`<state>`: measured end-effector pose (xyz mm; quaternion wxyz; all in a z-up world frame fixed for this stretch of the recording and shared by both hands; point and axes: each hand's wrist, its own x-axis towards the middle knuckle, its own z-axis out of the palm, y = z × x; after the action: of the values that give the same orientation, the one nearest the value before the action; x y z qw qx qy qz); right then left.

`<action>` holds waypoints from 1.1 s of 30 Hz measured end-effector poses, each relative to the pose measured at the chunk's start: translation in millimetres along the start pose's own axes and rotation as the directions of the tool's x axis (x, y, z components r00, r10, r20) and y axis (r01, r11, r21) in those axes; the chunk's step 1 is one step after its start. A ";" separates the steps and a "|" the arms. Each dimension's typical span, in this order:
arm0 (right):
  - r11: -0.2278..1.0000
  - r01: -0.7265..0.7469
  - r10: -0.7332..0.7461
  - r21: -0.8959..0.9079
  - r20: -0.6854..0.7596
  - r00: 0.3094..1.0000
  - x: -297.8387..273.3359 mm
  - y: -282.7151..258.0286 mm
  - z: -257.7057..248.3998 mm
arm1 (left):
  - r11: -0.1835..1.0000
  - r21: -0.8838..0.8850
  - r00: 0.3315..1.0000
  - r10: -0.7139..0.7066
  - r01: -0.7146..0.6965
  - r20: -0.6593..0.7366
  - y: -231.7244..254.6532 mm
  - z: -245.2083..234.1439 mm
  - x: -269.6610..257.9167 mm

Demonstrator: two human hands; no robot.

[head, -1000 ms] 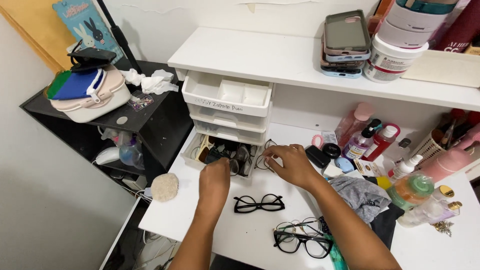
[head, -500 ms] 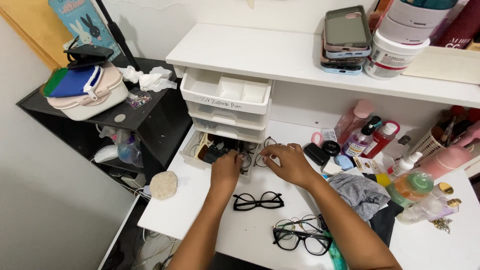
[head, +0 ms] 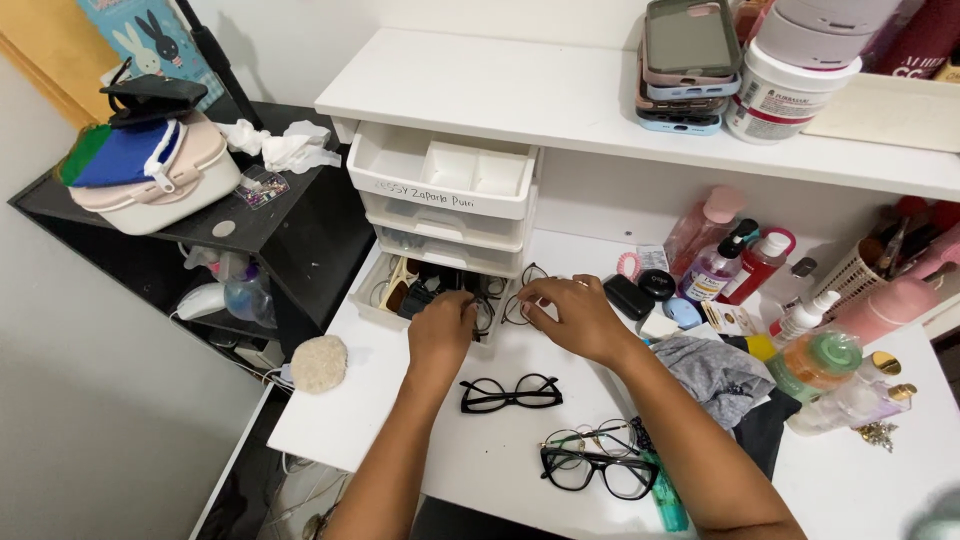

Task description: Organizing several pairs of glasses into a small plastic drawer set and wiping down cosmetic bottles with a cloth.

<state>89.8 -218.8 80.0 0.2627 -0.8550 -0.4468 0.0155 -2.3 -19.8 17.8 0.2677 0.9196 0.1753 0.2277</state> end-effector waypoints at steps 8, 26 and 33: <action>1.000 -0.015 0.016 -0.022 0.030 0.999 2.2 3.8 2.8 | 0.999 -0.030 0.992 -0.018 0.022 0.129 15.2 -1.6 0.9; 0.986 -0.013 0.020 -0.163 0.038 0.999 13.1 59.7 50.9 | 0.920 0.125 0.922 0.382 -0.372 -0.062 46.5 44.2 -18.8; 0.963 -0.055 0.093 -0.263 0.136 0.986 14.8 64.9 54.3 | 0.839 0.370 0.872 0.472 -0.399 -0.131 31.7 70.4 -32.2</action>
<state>133.6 -213.7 6.3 0.1146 -0.8946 -0.4309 0.0298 13.2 -88.3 -27.5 0.0292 0.9363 0.0245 0.3492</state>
